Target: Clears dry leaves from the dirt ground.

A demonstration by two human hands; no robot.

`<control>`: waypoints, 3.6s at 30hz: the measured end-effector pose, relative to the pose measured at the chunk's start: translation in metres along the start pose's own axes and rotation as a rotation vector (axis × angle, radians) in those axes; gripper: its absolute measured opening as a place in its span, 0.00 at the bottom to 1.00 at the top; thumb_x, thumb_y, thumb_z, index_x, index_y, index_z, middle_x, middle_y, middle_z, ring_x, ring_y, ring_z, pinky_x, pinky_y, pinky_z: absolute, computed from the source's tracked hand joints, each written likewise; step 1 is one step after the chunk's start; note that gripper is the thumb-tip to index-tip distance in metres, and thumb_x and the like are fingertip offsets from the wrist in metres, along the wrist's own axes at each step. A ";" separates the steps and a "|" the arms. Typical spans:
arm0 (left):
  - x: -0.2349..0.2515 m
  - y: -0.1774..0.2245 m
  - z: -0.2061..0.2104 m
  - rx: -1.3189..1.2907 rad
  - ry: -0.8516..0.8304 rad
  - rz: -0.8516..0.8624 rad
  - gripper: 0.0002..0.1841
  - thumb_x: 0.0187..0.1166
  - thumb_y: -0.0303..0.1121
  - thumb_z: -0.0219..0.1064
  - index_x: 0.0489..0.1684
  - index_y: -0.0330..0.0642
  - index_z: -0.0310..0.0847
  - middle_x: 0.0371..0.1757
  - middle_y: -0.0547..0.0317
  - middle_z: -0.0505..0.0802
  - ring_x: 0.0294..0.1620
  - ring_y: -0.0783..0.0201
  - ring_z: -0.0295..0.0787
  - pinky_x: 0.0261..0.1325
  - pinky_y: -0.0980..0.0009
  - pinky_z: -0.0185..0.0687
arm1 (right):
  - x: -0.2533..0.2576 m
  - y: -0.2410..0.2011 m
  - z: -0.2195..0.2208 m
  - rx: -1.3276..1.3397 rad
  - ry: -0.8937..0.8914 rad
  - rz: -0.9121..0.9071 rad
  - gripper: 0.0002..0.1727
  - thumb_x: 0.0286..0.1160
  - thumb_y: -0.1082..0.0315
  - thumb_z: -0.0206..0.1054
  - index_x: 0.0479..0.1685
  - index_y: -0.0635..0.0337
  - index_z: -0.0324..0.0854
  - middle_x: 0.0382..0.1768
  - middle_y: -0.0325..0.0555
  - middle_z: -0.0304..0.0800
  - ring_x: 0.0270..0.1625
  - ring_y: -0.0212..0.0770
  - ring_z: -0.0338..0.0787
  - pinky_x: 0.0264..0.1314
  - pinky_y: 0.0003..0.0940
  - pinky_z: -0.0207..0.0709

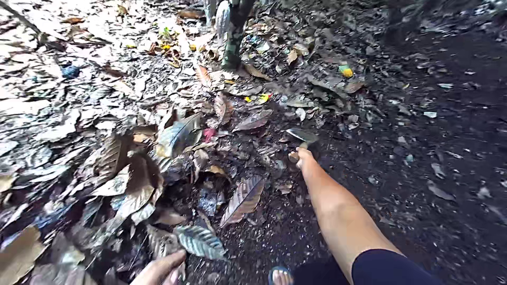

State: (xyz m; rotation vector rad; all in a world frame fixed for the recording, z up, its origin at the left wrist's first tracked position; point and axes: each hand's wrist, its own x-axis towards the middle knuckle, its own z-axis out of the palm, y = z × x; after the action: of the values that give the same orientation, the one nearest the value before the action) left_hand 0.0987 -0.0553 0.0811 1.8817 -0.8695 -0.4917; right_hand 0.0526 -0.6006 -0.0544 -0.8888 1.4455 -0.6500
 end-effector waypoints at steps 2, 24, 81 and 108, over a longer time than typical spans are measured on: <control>-0.010 0.008 -0.010 -0.068 0.034 0.058 0.15 0.88 0.28 0.57 0.59 0.27 0.86 0.58 0.44 0.94 0.63 0.64 0.91 0.71 0.66 0.84 | -0.030 0.075 0.014 0.238 0.024 0.055 0.26 0.93 0.62 0.51 0.84 0.56 0.52 0.48 0.52 0.75 0.37 0.42 0.81 0.40 0.39 0.81; -0.047 -0.007 -0.033 -0.110 0.279 0.314 0.13 0.86 0.31 0.56 0.56 0.46 0.88 0.55 0.65 0.95 0.60 0.75 0.89 0.67 0.76 0.83 | -0.522 0.279 0.158 -0.581 -1.660 -0.297 0.33 0.79 0.72 0.68 0.86 0.65 0.67 0.68 0.70 0.84 0.64 0.64 0.89 0.66 0.63 0.80; 0.018 -0.089 -0.062 -0.033 0.459 0.225 0.15 0.83 0.28 0.58 0.53 0.39 0.93 0.50 0.55 0.97 0.52 0.65 0.95 0.60 0.62 0.91 | -0.350 0.221 0.087 -0.541 -0.689 -0.317 0.34 0.87 0.63 0.61 0.89 0.62 0.53 0.44 0.56 0.86 0.28 0.43 0.87 0.30 0.41 0.86; 0.033 -0.134 -0.050 0.089 0.534 0.132 0.15 0.80 0.25 0.58 0.50 0.40 0.93 0.46 0.58 0.97 0.50 0.70 0.94 0.60 0.69 0.90 | -0.300 0.112 0.261 -0.880 -1.287 -0.899 0.40 0.77 0.66 0.66 0.93 0.51 0.58 0.75 0.58 0.82 0.71 0.53 0.87 0.75 0.58 0.79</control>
State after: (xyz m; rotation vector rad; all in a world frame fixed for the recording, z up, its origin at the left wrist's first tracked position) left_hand 0.2012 -0.0124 -0.0153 1.8881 -0.6539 0.1353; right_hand 0.2795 -0.2586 -0.0034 -2.1480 0.0068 0.0986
